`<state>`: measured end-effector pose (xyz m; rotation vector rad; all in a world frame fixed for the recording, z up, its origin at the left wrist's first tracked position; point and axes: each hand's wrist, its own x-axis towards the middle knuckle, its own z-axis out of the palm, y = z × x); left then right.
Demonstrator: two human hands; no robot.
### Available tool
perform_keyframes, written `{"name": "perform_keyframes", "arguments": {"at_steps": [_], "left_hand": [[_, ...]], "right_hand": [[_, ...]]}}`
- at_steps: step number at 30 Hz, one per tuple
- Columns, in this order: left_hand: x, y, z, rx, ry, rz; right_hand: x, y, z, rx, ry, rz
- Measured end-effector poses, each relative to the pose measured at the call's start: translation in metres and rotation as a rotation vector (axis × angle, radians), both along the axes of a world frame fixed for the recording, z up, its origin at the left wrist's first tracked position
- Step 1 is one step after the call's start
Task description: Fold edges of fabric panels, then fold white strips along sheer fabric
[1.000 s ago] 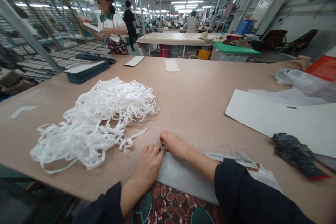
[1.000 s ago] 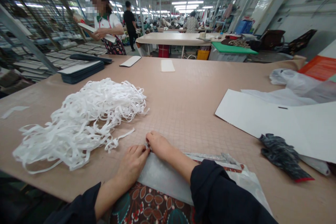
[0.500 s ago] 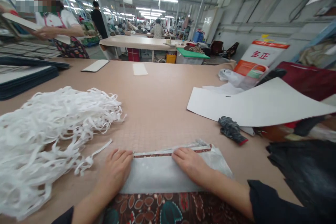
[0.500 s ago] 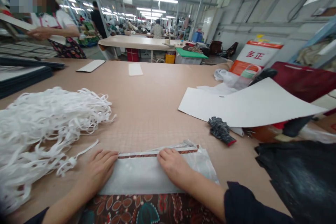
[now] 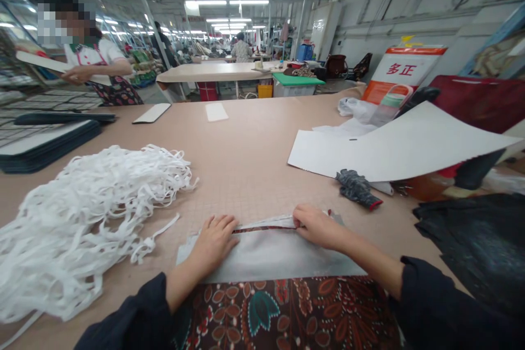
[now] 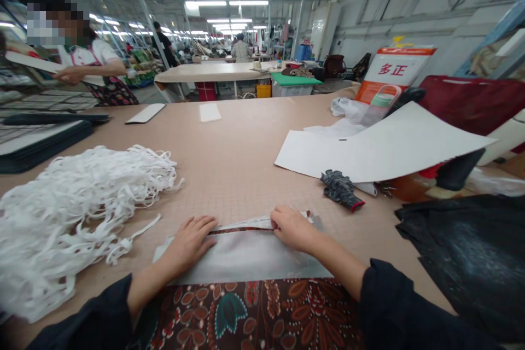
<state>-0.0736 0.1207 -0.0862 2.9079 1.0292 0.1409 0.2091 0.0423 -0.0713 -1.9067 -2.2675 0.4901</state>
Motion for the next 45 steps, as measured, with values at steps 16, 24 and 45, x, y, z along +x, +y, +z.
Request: {"name": "perform_keyframes", "arguments": {"at_steps": [16, 24, 45], "left_hand": [[-0.023, -0.089, 0.026, -0.282, 0.237, -0.145], [-0.001, -0.038, 0.022, -0.161, 0.019, -0.033], [-0.069, 0.008, 0.023, 0.087, 0.042, 0.058]], "right_hand": [[-0.033, -0.006, -0.022, 0.117, -0.114, 0.099], [-0.034, 0.003, -0.040, 0.184, -0.168, 0.041], [0.078, 0.009, -0.039, 0.033, -0.317, 0.094]]}}
